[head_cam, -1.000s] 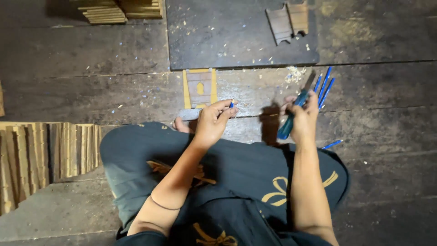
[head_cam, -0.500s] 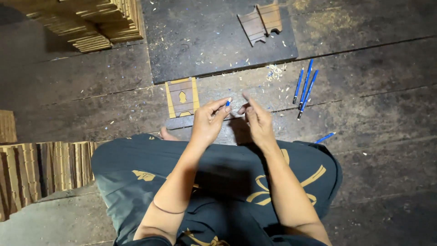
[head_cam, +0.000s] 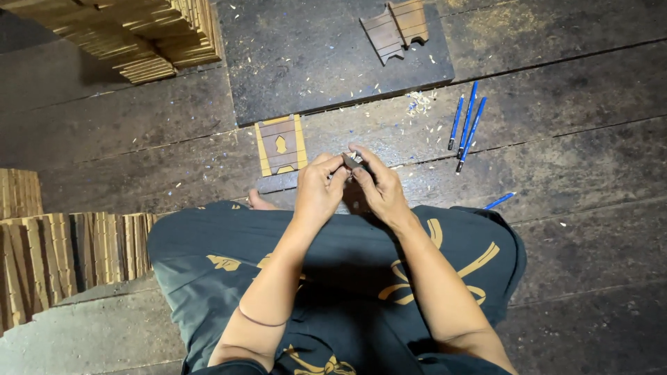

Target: The person sits on the floor and uses a wooden template to trace a decorative shape onto small rectangular wooden pieces. They use a pencil to draw the outline and then set the marked pieces aside.

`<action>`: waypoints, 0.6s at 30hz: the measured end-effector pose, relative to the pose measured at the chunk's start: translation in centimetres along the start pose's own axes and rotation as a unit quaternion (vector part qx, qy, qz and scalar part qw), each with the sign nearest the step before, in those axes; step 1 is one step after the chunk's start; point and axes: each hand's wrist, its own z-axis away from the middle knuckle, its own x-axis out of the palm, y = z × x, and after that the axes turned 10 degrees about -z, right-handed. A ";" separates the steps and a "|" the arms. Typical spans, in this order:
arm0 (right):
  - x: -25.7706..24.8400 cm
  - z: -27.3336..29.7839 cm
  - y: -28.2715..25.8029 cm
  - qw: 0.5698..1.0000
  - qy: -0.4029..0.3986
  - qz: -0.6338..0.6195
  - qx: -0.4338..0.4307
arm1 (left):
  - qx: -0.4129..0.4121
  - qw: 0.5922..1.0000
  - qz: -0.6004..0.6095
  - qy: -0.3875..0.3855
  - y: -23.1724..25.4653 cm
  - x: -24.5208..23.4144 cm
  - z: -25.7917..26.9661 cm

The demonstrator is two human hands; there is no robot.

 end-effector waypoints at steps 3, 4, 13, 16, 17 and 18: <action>-0.1 -0.1 0.3 1.000 -0.004 -0.005 -0.002 | 0.010 1.000 -0.016 0.006 -0.1 -0.1 0.0; -0.2 -0.2 0.3 1.000 -0.004 -0.005 -0.001 | 0.010 1.000 -0.015 0.005 -0.5 0.1 -0.1; -0.7 -0.8 -0.7 0.998 0.018 0.036 -0.043 | 0.024 0.999 0.032 -0.031 -0.7 0.0 -0.6; -0.8 -1.1 -1.5 0.996 0.013 0.061 -0.056 | 0.015 0.998 0.046 -0.042 -1.1 0.1 -0.6; -0.9 -1.0 -1.2 0.995 0.014 0.073 -0.064 | 0.011 0.998 0.053 -0.045 -1.1 0.1 -0.6; -1.0 -0.9 -1.0 0.994 0.014 0.085 -0.072 | 0.007 0.997 0.060 -0.047 -1.0 0.2 -0.7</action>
